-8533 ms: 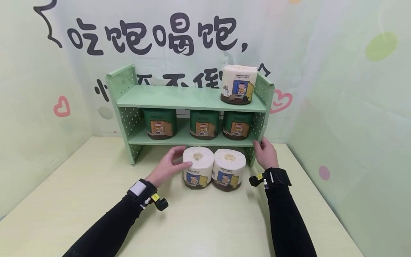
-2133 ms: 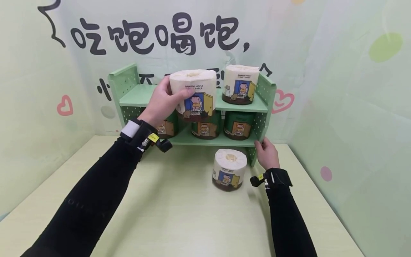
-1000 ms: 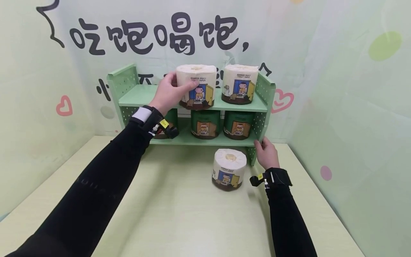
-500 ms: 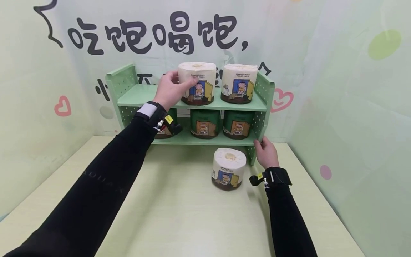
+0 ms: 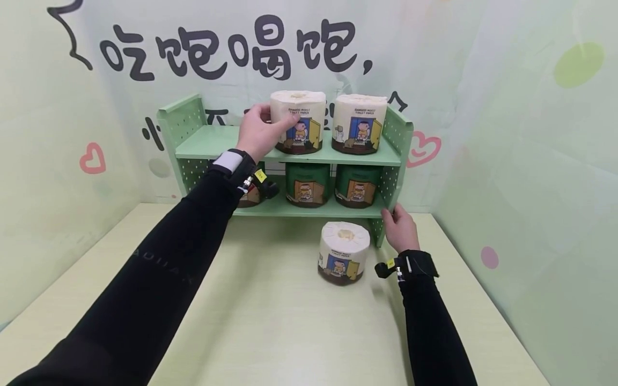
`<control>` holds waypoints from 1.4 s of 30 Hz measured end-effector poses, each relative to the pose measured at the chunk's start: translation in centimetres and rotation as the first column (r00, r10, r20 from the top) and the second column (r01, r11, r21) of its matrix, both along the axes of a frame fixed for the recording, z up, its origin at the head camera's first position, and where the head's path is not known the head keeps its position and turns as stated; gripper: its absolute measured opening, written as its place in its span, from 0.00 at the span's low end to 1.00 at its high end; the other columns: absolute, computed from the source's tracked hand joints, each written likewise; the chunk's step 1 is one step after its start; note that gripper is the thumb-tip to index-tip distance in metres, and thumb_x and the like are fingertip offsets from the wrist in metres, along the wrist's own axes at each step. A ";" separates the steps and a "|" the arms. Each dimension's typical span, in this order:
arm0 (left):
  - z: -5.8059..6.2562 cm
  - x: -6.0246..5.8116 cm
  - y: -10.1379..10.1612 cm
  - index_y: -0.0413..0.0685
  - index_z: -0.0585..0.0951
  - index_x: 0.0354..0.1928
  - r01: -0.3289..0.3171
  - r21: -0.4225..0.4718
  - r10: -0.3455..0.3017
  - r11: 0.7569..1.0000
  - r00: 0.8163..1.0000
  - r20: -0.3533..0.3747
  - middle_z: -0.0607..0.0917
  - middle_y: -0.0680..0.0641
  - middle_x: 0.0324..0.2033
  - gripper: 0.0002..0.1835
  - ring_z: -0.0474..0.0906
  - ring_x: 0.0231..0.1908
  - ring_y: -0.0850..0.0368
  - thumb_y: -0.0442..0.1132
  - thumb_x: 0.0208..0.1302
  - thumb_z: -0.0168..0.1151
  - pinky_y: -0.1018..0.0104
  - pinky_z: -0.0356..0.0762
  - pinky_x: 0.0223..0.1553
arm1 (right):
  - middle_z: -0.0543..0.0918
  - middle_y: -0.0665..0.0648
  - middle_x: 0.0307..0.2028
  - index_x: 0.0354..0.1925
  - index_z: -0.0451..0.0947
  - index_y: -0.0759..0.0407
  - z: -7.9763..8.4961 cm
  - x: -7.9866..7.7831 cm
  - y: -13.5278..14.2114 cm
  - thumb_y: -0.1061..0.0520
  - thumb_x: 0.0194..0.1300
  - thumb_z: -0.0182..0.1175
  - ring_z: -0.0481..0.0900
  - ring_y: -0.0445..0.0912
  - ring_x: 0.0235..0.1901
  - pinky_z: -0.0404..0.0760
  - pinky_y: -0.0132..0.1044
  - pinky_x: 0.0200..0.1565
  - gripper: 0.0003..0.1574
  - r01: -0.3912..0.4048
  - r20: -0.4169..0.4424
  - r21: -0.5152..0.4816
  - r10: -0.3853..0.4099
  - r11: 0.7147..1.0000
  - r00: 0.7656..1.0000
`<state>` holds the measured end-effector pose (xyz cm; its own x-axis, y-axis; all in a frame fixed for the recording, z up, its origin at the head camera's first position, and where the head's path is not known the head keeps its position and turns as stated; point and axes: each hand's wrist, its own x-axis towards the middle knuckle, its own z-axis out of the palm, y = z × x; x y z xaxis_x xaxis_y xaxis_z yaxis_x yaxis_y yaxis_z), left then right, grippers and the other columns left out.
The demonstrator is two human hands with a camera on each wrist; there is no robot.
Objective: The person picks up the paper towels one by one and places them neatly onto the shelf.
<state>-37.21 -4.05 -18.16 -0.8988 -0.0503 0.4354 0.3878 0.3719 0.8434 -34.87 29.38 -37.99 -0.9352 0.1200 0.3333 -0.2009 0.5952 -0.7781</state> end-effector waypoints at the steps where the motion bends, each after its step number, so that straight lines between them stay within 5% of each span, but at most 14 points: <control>1: 0.0 0.0 0.0 0.44 0.70 0.62 0.000 -0.001 0.000 1.000 1.000 0.000 0.76 0.48 0.52 0.36 0.73 0.47 0.59 0.58 0.61 0.68 0.65 0.76 0.48 | 0.77 0.67 0.56 0.68 0.67 0.62 0.0 0.0 0.0 0.48 0.80 0.47 0.74 0.57 0.54 0.72 0.59 0.54 0.28 0.001 0.002 -0.002 -0.001 1.000 1.000; 29: -0.4 -0.5 0.0 0.45 0.69 0.65 -0.008 -0.031 0.007 0.999 1.000 -0.016 0.75 0.48 0.55 0.36 0.72 0.50 0.59 0.58 0.63 0.67 0.65 0.74 0.51 | 0.78 0.67 0.55 0.67 0.69 0.62 -0.3 0.0 0.0 0.48 0.80 0.47 0.75 0.57 0.52 0.74 0.57 0.52 0.27 0.005 -0.012 -0.008 -0.006 1.000 1.000; 42: -1.1 0.5 -1.5 0.47 0.61 0.72 0.006 0.021 -0.006 1.000 1.000 -0.001 0.65 0.46 0.66 0.43 0.64 0.60 0.56 0.59 0.63 0.67 0.66 0.69 0.57 | 0.77 0.67 0.57 0.68 0.67 0.61 0.0 0.0 0.0 0.47 0.80 0.46 0.74 0.58 0.53 0.73 0.58 0.53 0.28 0.000 0.001 0.002 0.000 1.000 1.000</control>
<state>-36.73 -5.55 -19.29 -0.8985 -0.0541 0.4356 0.3911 0.3520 0.8504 -34.85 29.36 -38.00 -0.9355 0.1191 0.3327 -0.2004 0.5966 -0.7771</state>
